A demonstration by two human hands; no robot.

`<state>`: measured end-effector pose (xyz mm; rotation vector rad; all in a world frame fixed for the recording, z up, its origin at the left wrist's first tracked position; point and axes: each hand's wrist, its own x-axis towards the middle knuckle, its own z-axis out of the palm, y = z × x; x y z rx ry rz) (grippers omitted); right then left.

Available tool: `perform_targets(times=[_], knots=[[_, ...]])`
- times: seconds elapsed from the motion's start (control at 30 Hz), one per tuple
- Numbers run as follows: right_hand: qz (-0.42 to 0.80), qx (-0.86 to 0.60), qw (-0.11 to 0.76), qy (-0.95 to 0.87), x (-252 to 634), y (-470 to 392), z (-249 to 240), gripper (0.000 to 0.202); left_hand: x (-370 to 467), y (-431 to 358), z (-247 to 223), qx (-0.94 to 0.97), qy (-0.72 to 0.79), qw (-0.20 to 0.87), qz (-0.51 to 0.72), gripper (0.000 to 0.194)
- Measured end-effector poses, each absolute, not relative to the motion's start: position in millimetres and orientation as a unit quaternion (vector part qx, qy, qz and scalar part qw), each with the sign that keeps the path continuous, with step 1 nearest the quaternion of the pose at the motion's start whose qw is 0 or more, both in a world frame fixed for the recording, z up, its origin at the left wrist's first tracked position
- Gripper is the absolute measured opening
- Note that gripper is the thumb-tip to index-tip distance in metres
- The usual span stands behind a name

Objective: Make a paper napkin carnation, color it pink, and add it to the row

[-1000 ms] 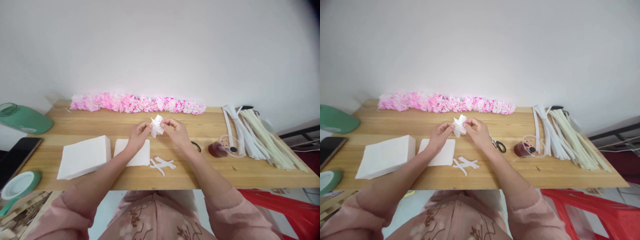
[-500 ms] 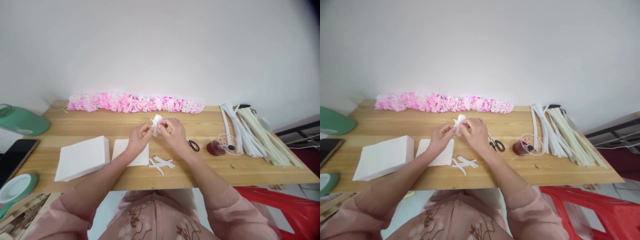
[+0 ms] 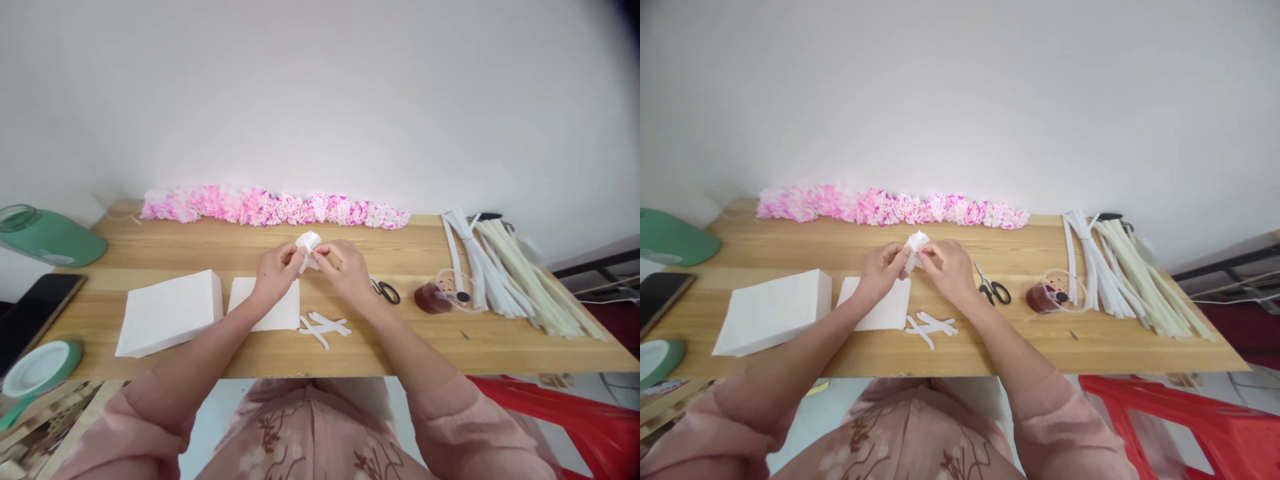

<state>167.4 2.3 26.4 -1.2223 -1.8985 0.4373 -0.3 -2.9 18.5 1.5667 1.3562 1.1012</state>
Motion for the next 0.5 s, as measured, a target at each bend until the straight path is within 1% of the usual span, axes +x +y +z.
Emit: perform_targets(times=[0.07, 0.17, 0.23, 0.3, 0.43, 0.5], knots=[[0.202, -0.491, 0.416, -0.738, 168.5, 4.3, 24.6, 0.014, -1.4, -1.5, 18.5, 0.63, 0.536, 0.372, 0.421, 0.041], [0.302, -0.505, 0.437, -0.681, 171.8, 8.6, 21.9, 0.017, -1.4, 1.2, 16.5, 0.608, 0.509, 0.424, 0.438, 0.039], [0.34, -0.503, 0.439, -0.662, 173.4, 10.1, 21.4, 0.019, -0.4, 1.9, 15.0, 0.596, 0.494, 0.447, 0.449, 0.037], [0.291, -0.502, 0.431, -0.691, 173.8, 9.4, 22.3, 0.018, 0.8, 0.7, 14.4, 0.618, 0.493, 0.418, 0.447, 0.037], [0.073, -0.479, 0.4, -0.778, 172.5, 5.6, 24.5, 0.014, 3.3, -4.6, 15.6, 0.695, 0.494, 0.311, 0.42, 0.039], [0.034, -0.469, 0.393, -0.79, 172.6, 5.2, 23.6, 0.015, 4.3, -6.3, 16.1, 0.715, 0.489, 0.284, 0.412, 0.041]])
